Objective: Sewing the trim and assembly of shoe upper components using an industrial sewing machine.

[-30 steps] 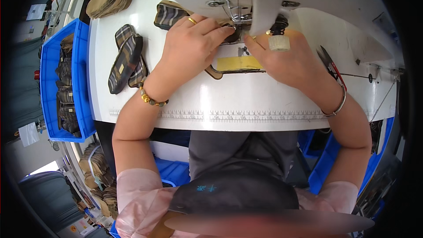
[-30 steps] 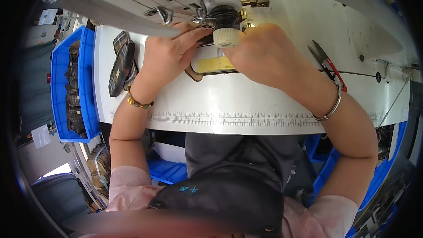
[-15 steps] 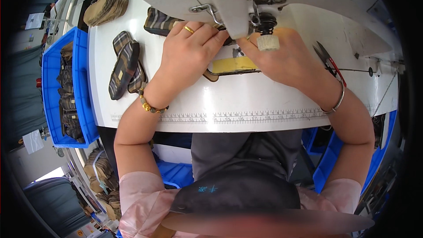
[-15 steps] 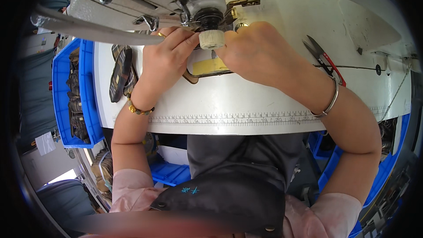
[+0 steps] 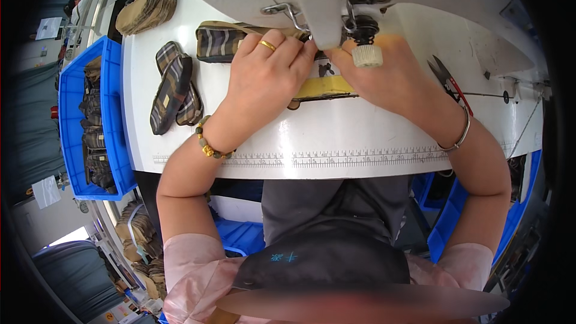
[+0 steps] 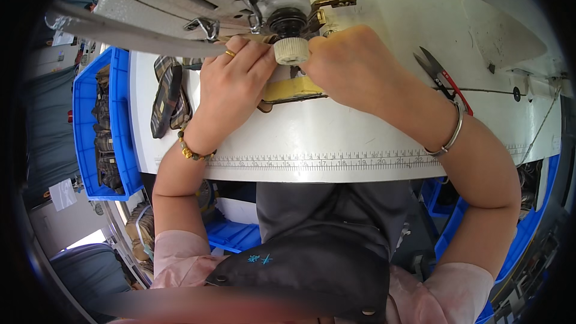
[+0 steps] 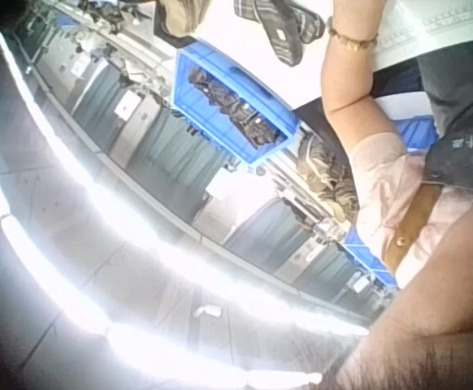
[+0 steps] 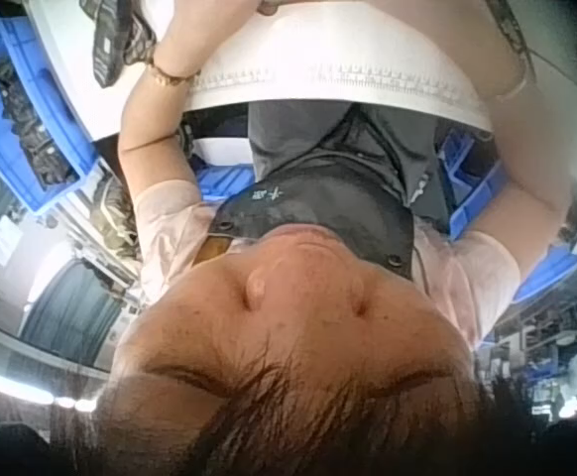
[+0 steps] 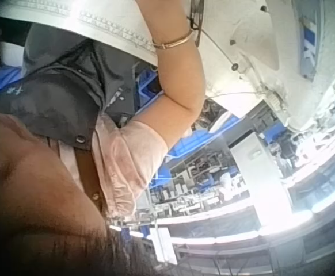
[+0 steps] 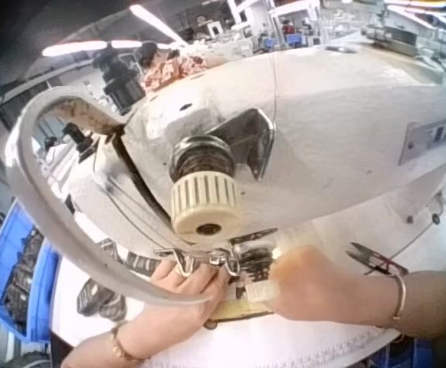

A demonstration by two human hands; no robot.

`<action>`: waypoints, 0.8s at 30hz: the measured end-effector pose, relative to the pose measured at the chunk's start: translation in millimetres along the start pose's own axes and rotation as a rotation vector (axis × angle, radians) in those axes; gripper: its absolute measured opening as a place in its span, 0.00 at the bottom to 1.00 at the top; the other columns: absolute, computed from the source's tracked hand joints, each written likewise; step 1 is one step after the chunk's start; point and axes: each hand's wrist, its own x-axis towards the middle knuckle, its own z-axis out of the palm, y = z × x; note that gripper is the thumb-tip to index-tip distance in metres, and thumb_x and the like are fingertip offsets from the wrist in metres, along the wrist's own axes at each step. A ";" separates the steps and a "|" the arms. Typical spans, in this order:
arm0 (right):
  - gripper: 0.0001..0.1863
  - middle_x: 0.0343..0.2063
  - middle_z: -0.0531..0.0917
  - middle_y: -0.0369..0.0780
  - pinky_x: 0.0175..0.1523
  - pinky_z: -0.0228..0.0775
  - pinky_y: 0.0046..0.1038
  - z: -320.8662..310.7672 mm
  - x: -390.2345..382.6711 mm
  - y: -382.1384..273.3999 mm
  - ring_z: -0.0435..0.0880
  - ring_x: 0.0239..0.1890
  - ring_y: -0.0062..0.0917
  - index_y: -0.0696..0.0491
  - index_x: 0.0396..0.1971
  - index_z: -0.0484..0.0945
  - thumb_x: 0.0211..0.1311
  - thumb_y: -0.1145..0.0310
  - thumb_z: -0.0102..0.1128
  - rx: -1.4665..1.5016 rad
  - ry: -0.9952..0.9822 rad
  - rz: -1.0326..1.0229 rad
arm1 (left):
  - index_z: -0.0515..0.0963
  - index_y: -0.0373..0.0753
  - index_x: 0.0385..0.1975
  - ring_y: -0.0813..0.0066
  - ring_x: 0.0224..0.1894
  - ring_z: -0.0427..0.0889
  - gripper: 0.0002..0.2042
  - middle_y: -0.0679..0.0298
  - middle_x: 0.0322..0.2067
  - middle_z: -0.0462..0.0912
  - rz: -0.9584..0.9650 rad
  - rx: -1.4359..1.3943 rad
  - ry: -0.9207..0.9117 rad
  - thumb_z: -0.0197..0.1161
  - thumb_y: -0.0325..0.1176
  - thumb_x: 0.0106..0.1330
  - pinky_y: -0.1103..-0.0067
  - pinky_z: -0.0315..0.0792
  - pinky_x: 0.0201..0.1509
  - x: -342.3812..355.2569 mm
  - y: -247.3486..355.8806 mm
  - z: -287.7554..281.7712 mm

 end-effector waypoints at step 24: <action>0.04 0.20 0.79 0.37 0.27 0.72 0.32 -0.6 -1.3 2.8 0.84 0.25 0.29 0.48 0.24 0.84 0.56 0.68 0.63 0.080 0.056 0.005 | 0.84 0.41 0.43 0.73 0.30 0.81 0.14 0.70 0.31 0.80 -0.044 0.022 0.019 0.68 0.27 0.55 0.80 0.73 0.25 3.5 -10.3 8.1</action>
